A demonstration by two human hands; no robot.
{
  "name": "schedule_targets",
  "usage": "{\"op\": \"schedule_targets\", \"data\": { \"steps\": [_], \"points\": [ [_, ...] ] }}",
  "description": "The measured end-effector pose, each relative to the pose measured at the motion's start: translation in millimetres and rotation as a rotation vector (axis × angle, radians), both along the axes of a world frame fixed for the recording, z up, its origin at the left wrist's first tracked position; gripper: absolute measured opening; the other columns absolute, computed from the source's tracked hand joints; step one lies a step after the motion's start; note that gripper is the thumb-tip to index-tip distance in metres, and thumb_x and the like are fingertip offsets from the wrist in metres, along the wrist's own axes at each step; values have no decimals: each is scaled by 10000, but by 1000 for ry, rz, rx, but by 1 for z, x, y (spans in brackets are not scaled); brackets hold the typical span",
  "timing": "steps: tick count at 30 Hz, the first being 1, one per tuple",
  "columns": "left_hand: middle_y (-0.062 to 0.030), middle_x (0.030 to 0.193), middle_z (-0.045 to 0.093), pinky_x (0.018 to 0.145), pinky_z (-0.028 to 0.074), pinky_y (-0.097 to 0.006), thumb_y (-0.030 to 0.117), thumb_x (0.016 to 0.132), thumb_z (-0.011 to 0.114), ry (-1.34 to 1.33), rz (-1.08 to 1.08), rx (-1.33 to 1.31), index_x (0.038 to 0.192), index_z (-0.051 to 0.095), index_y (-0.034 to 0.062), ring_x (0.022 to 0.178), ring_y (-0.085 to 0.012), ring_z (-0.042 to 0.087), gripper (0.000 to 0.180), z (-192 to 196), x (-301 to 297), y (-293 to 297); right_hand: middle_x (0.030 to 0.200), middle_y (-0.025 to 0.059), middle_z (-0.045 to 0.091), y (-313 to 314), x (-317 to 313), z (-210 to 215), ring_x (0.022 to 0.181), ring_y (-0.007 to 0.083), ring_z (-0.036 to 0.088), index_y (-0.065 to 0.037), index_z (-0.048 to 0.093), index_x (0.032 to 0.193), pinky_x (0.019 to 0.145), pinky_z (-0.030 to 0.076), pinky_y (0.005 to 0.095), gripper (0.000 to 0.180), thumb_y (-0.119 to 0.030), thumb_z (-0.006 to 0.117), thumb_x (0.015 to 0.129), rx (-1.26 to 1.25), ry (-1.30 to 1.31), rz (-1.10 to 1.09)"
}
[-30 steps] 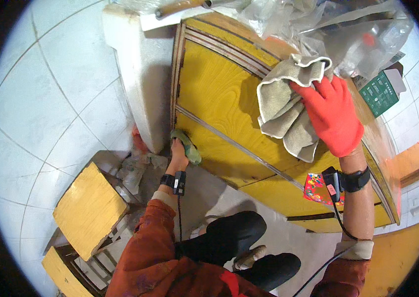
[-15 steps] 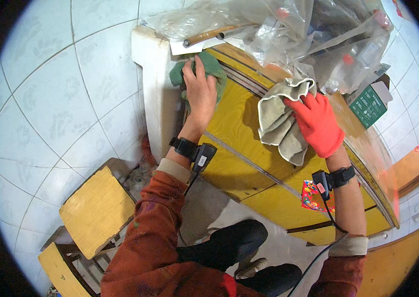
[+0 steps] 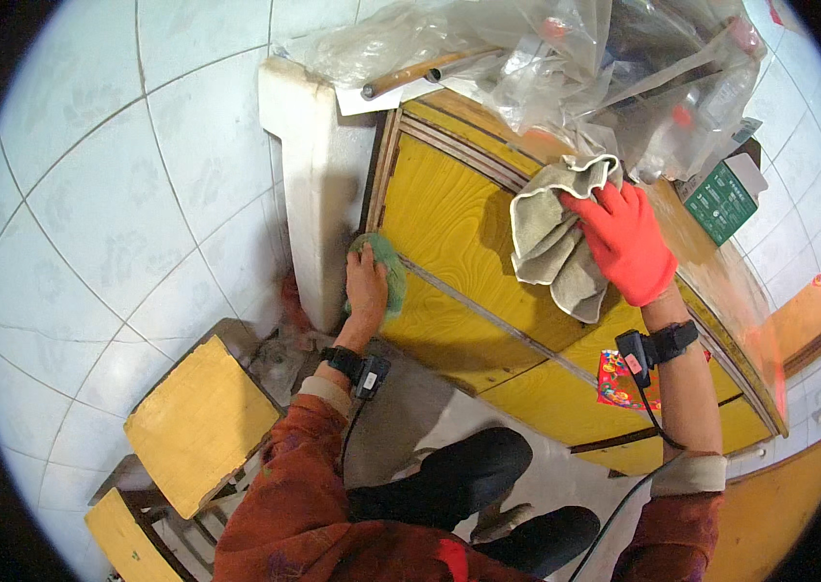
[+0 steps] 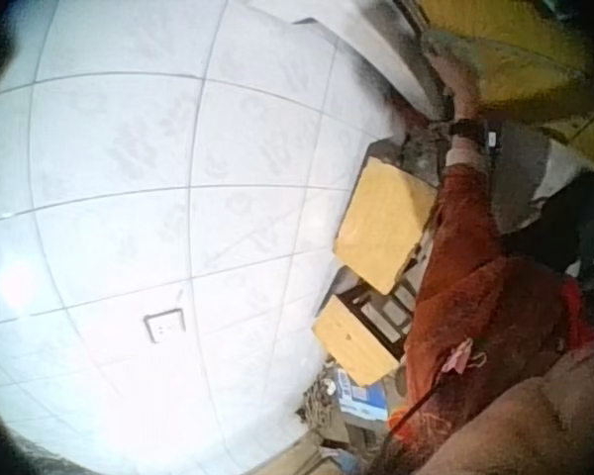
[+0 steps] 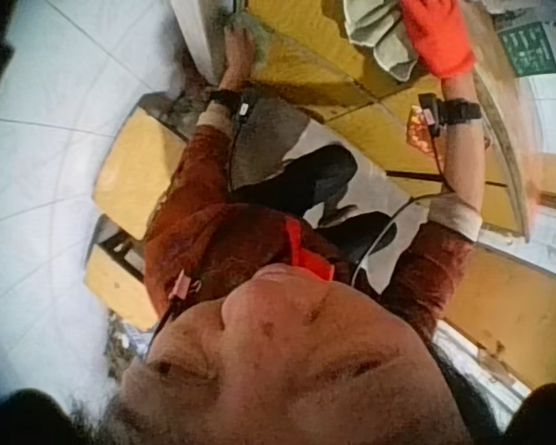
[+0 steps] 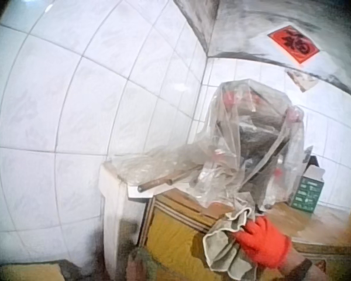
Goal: The person kneels and wipes the front of a yellow wooden cabinet with two cloths, alternating between scrubbing and wiping motions. The person cleans around a red decorative sticker and the cabinet handles, repeatedly moving between the left and right doors.
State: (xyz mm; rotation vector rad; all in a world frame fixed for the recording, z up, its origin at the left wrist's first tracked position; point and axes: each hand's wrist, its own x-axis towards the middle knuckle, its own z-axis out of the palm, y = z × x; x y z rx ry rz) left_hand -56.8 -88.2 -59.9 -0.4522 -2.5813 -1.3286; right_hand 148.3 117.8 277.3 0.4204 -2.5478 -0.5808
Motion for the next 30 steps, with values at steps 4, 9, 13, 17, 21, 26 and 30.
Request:
{"op": "schedule_targets", "data": {
  "steps": [4, 9, 13, 17, 21, 26, 30],
  "points": [
    [-255, 1267, 460, 877, 466, -465, 33, 921, 559, 435, -2, 391, 1447, 390, 9, 1033, -425, 519, 553, 79, -19, 1, 1168, 89, 580, 0, 0, 0, 1057, 325, 528, -134, 597, 1242, 938, 403, 432, 476, -32, 635, 779, -16, 22, 36],
    [-233, 1290, 457, 931, 438, -455, 1, 899, 570, 675, 98, 278, 1505, 307, 50, 1115, -411, 479, 663, 152, -43, 21, 1197, 94, 576, 4, 0, -1, 1077, 332, 523, -142, 588, 1274, 945, 402, 431, 509, -32, 631, 779, -5, 7, 10],
    [-226, 1341, 436, 949, 456, -477, -13, 881, 597, 659, 69, 212, 1519, 298, 77, 1185, -418, 464, 711, 102, -38, 19, 1209, 95, 575, 7, 1, -4, 1082, 337, 523, -146, 584, 1289, 940, 405, 430, 526, -27, 628, 778, 20, 17, -27],
    [-254, 1293, 470, 900, 482, -493, -28, 871, 586, 310, 87, -115, 1467, 354, -1, 1148, -426, 497, 640, 24, -16, 0, 1218, 101, 571, 7, 0, -5, 1085, 341, 523, -141, 589, 1269, 948, 406, 432, 516, -11, 624, 771, -28, 31, 21],
    [-263, 1222, 501, 880, 482, -484, -37, 882, 538, 101, -63, -44, 1405, 422, -23, 1097, -432, 529, 537, 19, -3, -23, 1184, 97, 578, 7, -2, -5, 1060, 337, 530, -151, 596, 1253, 924, 420, 429, 508, -20, 625, 763, -12, 47, 45],
    [-242, 1186, 500, 900, 460, -481, -44, 872, 541, 559, -9, 431, 1420, 427, 34, 1073, -435, 526, 566, 112, -15, -7, 1173, 95, 589, 7, -3, -6, 1025, 328, 544, -169, 594, 1265, 901, 438, 420, 514, -52, 620, 766, 21, 95, 81],
    [-238, 1219, 481, 918, 456, -483, -55, 853, 589, 819, 48, 335, 1455, 382, 37, 1115, -433, 497, 643, 140, -36, 25, 1075, 89, 573, 5, -3, -6, 994, 314, 536, -143, 609, 1214, 880, 429, 423, 468, -17, 643, 765, 3, 67, 33]
  ]
}}
